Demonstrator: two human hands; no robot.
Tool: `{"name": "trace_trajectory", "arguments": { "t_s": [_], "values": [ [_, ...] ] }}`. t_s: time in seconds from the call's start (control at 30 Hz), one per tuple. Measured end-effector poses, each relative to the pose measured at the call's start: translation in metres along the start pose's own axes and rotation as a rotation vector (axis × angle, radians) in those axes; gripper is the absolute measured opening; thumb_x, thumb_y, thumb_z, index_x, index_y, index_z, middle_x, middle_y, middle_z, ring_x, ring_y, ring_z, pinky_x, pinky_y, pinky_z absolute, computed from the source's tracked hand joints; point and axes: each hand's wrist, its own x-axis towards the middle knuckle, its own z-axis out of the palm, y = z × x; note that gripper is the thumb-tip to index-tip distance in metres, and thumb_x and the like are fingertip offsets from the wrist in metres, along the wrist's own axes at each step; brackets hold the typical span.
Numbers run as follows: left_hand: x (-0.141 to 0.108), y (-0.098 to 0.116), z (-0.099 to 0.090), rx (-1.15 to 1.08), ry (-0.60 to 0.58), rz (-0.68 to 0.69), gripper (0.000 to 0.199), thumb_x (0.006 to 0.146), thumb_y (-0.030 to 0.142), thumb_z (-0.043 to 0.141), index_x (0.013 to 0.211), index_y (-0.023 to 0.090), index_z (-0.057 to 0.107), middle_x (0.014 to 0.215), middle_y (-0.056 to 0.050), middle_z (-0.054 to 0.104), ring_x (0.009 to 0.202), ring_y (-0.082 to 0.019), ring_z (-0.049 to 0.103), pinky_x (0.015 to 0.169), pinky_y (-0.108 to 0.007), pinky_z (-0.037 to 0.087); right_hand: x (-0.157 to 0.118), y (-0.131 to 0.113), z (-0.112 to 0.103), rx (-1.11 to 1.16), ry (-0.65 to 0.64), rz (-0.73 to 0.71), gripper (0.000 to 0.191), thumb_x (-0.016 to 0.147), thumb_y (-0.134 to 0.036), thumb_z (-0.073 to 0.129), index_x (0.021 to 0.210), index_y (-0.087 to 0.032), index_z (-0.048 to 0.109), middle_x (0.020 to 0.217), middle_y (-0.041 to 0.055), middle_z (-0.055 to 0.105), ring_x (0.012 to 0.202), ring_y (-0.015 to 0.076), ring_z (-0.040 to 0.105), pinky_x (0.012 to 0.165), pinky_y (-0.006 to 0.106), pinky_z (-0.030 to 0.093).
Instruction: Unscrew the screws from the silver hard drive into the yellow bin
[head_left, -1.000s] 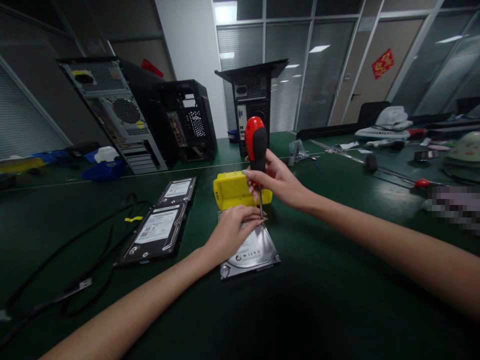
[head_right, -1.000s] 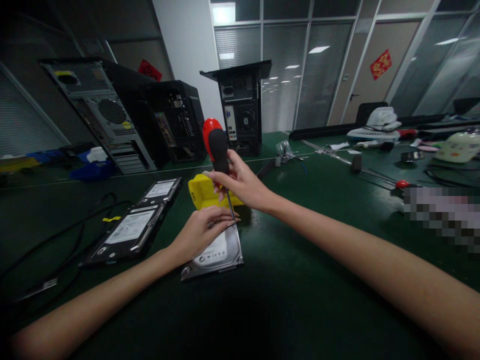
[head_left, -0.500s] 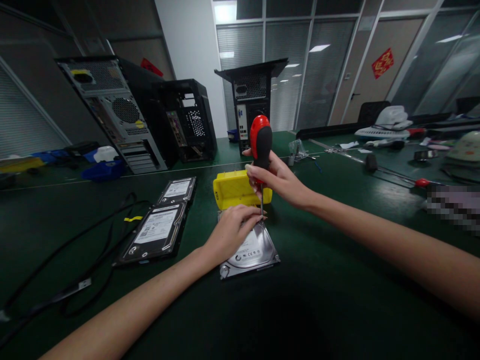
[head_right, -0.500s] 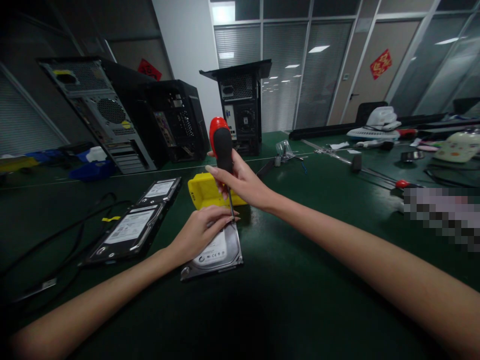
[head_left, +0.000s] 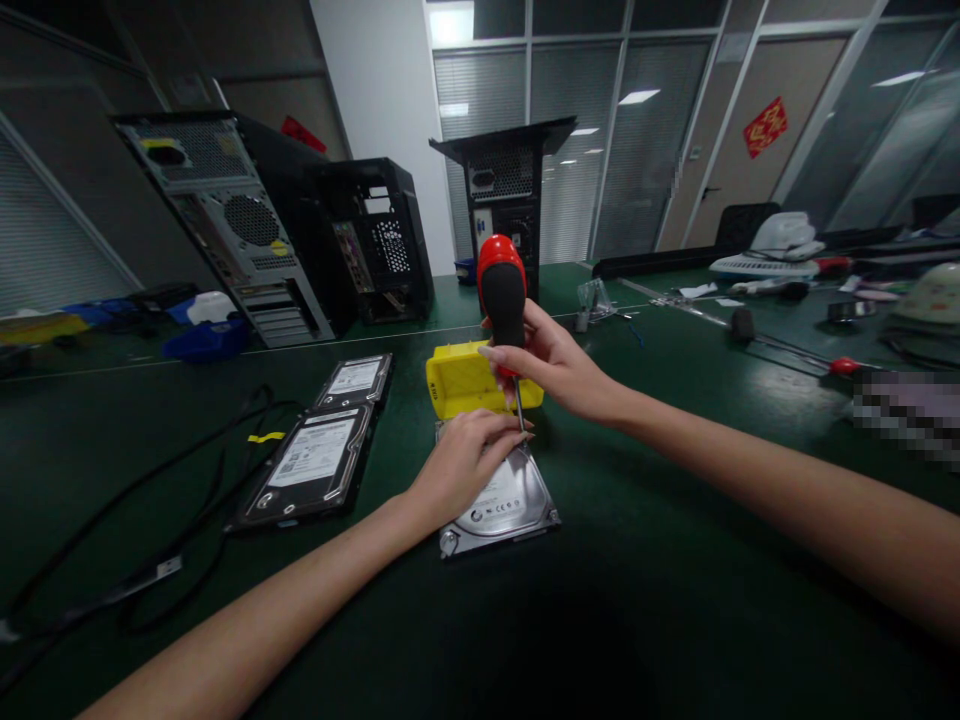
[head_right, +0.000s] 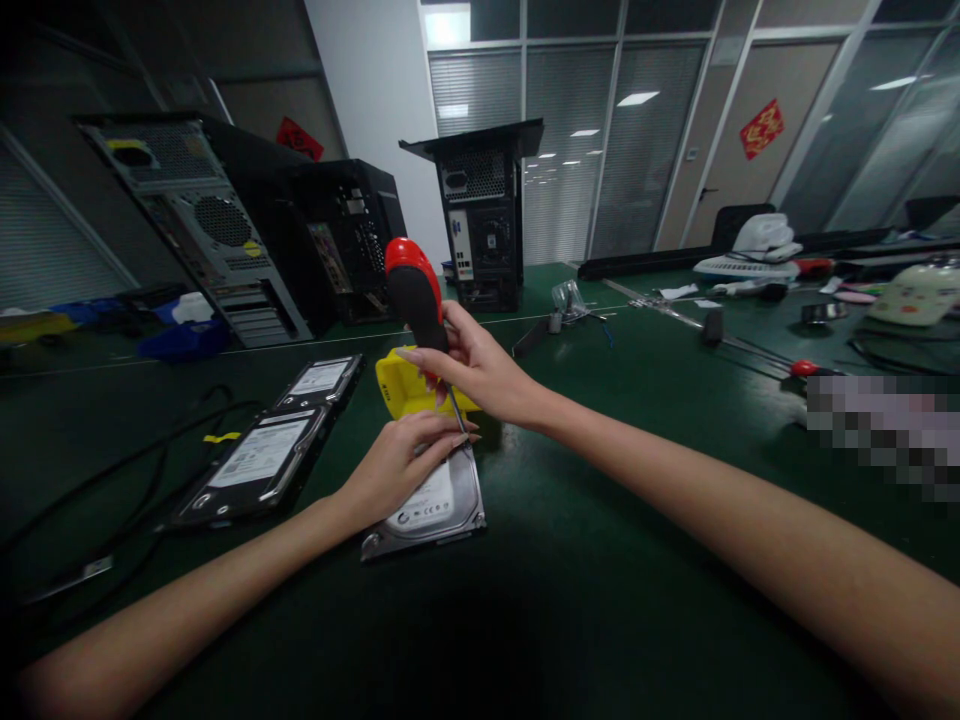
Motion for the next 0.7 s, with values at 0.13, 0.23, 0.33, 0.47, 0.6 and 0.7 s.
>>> {"name": "trace_trajectory", "arguments": {
  "t_s": [0.13, 0.23, 0.33, 0.47, 0.6, 0.7],
  "values": [
    [-0.001, 0.0, 0.0, -0.001, 0.002, 0.0, 0.019, 0.094, 0.024, 0.053, 0.103, 0.02, 0.069, 0.105, -0.005, 0.07, 0.098, -0.022, 0.063, 0.089, -0.037, 0.047, 0.001, -0.001, 0.0, -0.002, 0.006, 0.01, 0.025, 0.083, -0.025, 0.062, 0.099, -0.021, 0.043, 0.073, -0.0032, 0.05, 0.061, 0.009, 0.054, 0.051, 0.021, 0.052],
    [0.0, 0.0, 0.001, -0.006, 0.005, 0.003, 0.019, 0.094, 0.024, 0.053, 0.103, 0.021, 0.069, 0.105, -0.005, 0.07, 0.099, -0.022, 0.063, 0.09, -0.038, 0.047, 0.001, -0.001, -0.002, -0.015, 0.003, 0.02, 0.026, 0.084, -0.024, 0.062, 0.099, -0.021, 0.041, 0.069, -0.0043, 0.051, 0.057, 0.0084, 0.054, 0.051, 0.021, 0.051],
    [0.0, 0.001, 0.001, -0.007, 0.0, -0.001, 0.019, 0.093, 0.023, 0.053, 0.104, 0.021, 0.07, 0.105, -0.006, 0.07, 0.099, -0.022, 0.063, 0.091, -0.038, 0.047, 0.001, 0.0, -0.003, -0.026, 0.024, 0.007, 0.027, 0.084, -0.025, 0.062, 0.098, -0.022, 0.039, 0.066, -0.0052, 0.052, 0.053, 0.0091, 0.054, 0.05, 0.022, 0.049],
    [0.0, 0.002, 0.001, -0.006, -0.002, -0.012, 0.019, 0.093, 0.023, 0.054, 0.104, 0.02, 0.07, 0.107, -0.006, 0.07, 0.1, -0.022, 0.063, 0.091, -0.038, 0.046, 0.002, 0.005, -0.003, -0.025, 0.058, 0.005, 0.031, 0.083, -0.027, 0.063, 0.097, -0.023, 0.036, 0.065, -0.0062, 0.054, 0.05, 0.0096, 0.055, 0.048, 0.024, 0.048],
    [0.001, 0.0, 0.0, -0.009, -0.008, -0.007, 0.02, 0.093, 0.022, 0.054, 0.106, 0.019, 0.069, 0.109, -0.006, 0.07, 0.102, -0.022, 0.062, 0.092, -0.038, 0.046, 0.002, 0.01, -0.004, -0.008, 0.076, -0.009, 0.033, 0.085, -0.032, 0.062, 0.105, -0.021, 0.038, 0.065, -0.0068, 0.049, 0.049, 0.0076, 0.05, 0.047, 0.022, 0.046],
    [0.001, 0.0, 0.0, -0.009, -0.017, -0.016, 0.02, 0.093, 0.022, 0.054, 0.106, 0.019, 0.069, 0.109, -0.007, 0.07, 0.102, -0.022, 0.062, 0.092, -0.038, 0.046, 0.002, 0.011, -0.005, 0.034, 0.052, -0.007, 0.036, 0.088, -0.037, 0.057, 0.113, -0.019, 0.039, 0.069, -0.0054, 0.046, 0.053, 0.0075, 0.048, 0.048, 0.022, 0.047]
  ]
}}
